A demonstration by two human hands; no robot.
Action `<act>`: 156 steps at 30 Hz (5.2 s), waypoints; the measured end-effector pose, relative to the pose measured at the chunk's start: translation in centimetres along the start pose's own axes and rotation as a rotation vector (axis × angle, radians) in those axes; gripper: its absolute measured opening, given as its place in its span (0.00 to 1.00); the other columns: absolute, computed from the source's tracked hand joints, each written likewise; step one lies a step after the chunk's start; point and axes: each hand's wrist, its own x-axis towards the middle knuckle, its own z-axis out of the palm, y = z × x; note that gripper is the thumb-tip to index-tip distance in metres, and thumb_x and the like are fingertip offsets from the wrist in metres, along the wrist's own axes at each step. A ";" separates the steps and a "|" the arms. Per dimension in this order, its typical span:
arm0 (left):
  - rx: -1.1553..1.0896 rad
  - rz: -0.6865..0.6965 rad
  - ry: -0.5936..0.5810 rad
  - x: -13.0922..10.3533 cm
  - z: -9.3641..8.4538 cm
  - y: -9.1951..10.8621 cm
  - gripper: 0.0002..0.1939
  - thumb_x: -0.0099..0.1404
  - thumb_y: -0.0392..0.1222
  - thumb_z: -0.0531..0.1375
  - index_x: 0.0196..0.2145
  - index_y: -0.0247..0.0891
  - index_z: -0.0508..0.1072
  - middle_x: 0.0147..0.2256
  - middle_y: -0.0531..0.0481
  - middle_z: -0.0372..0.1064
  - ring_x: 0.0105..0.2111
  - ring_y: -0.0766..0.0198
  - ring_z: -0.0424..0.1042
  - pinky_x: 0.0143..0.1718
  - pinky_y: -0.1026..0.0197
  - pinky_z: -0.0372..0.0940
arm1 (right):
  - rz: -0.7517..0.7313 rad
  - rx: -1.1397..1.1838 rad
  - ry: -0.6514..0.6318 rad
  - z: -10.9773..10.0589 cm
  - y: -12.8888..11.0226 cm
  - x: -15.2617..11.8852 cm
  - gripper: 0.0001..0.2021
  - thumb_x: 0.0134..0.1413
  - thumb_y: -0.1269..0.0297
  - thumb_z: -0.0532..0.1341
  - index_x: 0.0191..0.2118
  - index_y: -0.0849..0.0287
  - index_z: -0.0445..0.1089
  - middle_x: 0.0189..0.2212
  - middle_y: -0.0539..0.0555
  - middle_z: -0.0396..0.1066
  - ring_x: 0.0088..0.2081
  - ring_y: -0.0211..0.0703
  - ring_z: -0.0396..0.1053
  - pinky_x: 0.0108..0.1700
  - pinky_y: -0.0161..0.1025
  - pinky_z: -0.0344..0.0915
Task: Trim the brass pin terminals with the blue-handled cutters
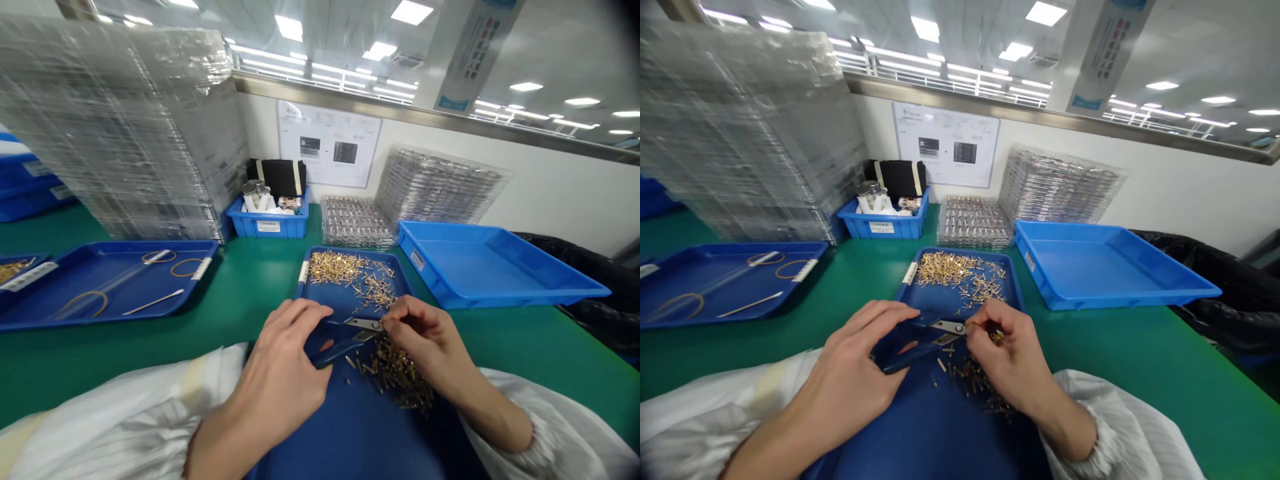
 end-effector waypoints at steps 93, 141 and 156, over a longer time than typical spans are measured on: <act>0.189 0.033 -0.182 0.0 -0.5 -0.2 0.14 0.53 0.30 0.52 0.38 0.39 0.67 0.36 0.49 0.64 0.37 0.57 0.60 0.38 0.53 0.56 | -0.177 -0.322 -0.182 -0.6 0.0 -0.3 0.07 0.54 0.75 0.54 0.32 0.60 0.69 0.29 0.50 0.66 0.30 0.34 0.64 0.32 0.30 0.59; 0.186 0.109 -0.162 0.2 -0.3 -0.3 0.18 0.53 0.27 0.53 0.42 0.38 0.65 0.41 0.46 0.63 0.42 0.55 0.59 0.43 0.51 0.57 | -0.291 -0.548 -0.083 -2.4 0.1 0.4 0.05 0.55 0.72 0.54 0.34 0.60 0.67 0.30 0.53 0.68 0.33 0.39 0.66 0.36 0.35 0.61; 0.222 0.044 -0.149 0.1 -0.4 -0.3 0.17 0.51 0.30 0.54 0.41 0.37 0.66 0.40 0.46 0.65 0.41 0.54 0.61 0.41 0.50 0.56 | -0.023 -0.941 -0.422 -3.5 1.2 0.1 0.03 0.44 0.68 0.64 0.28 0.57 0.70 0.27 0.50 0.69 0.28 0.40 0.67 0.27 0.33 0.55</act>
